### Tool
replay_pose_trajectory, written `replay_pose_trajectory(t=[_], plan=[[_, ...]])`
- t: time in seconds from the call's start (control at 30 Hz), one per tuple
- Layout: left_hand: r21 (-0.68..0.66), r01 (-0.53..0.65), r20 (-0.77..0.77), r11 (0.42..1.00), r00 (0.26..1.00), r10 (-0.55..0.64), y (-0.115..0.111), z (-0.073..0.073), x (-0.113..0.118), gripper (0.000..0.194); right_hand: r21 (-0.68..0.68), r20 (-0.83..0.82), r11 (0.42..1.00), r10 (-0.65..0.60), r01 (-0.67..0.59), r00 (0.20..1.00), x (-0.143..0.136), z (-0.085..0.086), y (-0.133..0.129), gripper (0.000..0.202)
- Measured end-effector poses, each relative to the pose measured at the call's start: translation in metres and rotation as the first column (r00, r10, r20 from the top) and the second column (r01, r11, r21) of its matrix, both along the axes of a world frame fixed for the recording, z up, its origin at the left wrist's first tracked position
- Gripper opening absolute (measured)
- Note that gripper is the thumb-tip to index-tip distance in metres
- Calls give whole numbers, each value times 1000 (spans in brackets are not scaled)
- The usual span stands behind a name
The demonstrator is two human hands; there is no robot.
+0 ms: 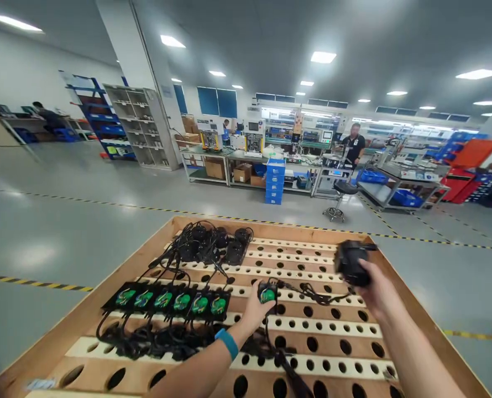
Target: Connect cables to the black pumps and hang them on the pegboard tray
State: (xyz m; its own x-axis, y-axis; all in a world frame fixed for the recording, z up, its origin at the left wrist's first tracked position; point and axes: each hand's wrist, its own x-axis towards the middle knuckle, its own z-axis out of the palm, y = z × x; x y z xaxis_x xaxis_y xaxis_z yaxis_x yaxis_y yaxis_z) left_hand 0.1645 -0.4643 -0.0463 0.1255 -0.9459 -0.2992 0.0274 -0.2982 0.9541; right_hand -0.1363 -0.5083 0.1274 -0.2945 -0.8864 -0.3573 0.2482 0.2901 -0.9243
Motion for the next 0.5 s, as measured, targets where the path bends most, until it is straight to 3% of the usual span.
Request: replay_pose_trajectory(t=[0.1,0.2,0.33,0.43,0.5], plan=[[17,11,314,1000,949,-16,0,-41,38,81,220,33,969,111,-116,993,114,-33,-83,14],[84,112,609,990,781,-140,11,-67,56,77,330,-10,931,168,-155,986,194,-83,-142,13],[3,284,805,959,568,-170,25,-99,67,74,433,-119,889,223,-151,968,253,-138,-189,16],[-117,414,867,903,486,-111,27,-125,67,80,494,-227,855,302,-158,926,278,-160,-210,20],[-141,404,896,904,441,-57,25,-138,61,80,533,-302,829,370,-166,879,289,-168,-219,26]])
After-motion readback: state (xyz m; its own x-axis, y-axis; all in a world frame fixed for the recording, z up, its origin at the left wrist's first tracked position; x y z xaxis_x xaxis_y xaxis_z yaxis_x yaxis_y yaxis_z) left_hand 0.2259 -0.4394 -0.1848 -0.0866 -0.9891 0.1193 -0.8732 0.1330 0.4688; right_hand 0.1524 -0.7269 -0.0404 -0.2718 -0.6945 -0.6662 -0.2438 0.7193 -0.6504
